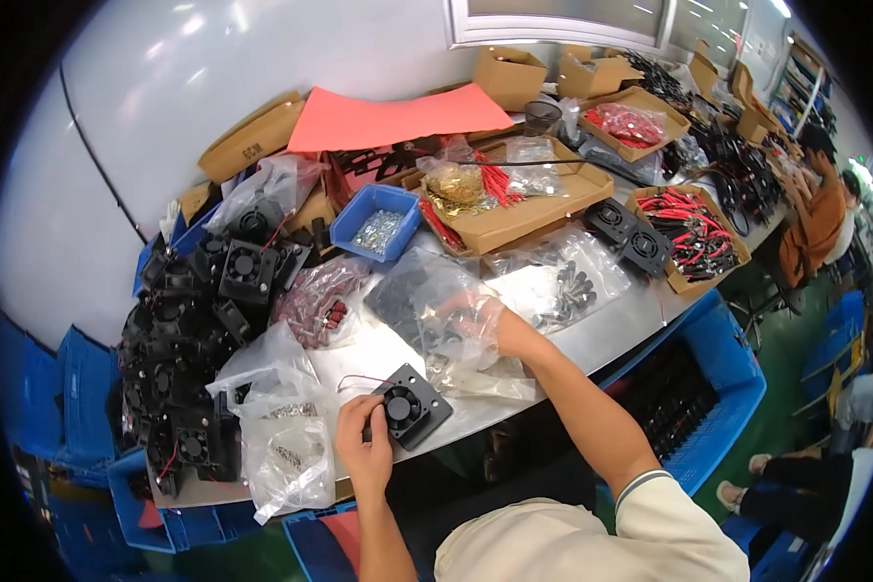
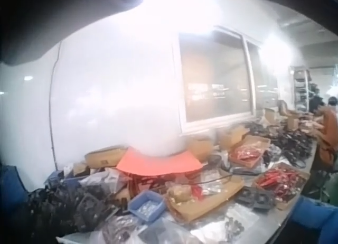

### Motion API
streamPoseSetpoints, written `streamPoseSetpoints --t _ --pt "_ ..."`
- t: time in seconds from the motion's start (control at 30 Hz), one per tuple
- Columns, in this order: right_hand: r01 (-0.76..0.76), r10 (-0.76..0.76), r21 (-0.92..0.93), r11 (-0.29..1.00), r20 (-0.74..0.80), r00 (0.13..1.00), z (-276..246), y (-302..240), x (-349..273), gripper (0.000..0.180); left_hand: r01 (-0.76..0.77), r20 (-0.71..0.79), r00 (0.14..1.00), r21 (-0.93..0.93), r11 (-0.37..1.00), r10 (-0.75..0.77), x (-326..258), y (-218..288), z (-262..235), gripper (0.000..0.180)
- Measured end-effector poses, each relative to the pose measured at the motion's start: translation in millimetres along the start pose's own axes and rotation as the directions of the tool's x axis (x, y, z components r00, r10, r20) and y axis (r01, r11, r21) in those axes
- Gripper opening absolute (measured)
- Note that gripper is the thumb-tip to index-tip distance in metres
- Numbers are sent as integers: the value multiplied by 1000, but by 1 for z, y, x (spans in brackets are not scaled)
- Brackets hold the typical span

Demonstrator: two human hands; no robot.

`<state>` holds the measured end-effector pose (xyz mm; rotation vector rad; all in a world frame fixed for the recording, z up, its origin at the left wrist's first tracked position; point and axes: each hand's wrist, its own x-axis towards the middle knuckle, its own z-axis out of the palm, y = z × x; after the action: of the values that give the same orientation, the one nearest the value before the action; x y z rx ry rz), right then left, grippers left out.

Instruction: Assembling small electronic cooling fans by manually inserting metal pins or screws into the housing at a factory workbench.

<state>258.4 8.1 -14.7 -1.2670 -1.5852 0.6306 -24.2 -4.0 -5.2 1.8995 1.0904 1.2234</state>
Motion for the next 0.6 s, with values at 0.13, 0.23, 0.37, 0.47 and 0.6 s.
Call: streamPoseSetpoints --t 0.13,0.23,0.37,0.47,0.6 --pt "-73 70 39 997 76 995 -3 0 1 27 20 -9 1000 0 1000 -20 1 0 -1 12" --pt "-49 44 54 997 88 995 -5 -1 1 28 35 -13 999 -6 999 -35 2 3 -1 12" --pt "-95 92 28 995 103 990 -9 -11 5 27 44 -35 998 -7 999 -44 2 0 -1 11" --pt "-101 102 -13 995 90 991 -4 -17 5 27 88 -29 996 -2 996 -88 1 -1 -5 11" --pt "-156 163 -86 984 85 983 -10 -21 3 27 57 -15 998 -25 998 -58 7 3 -2 12"
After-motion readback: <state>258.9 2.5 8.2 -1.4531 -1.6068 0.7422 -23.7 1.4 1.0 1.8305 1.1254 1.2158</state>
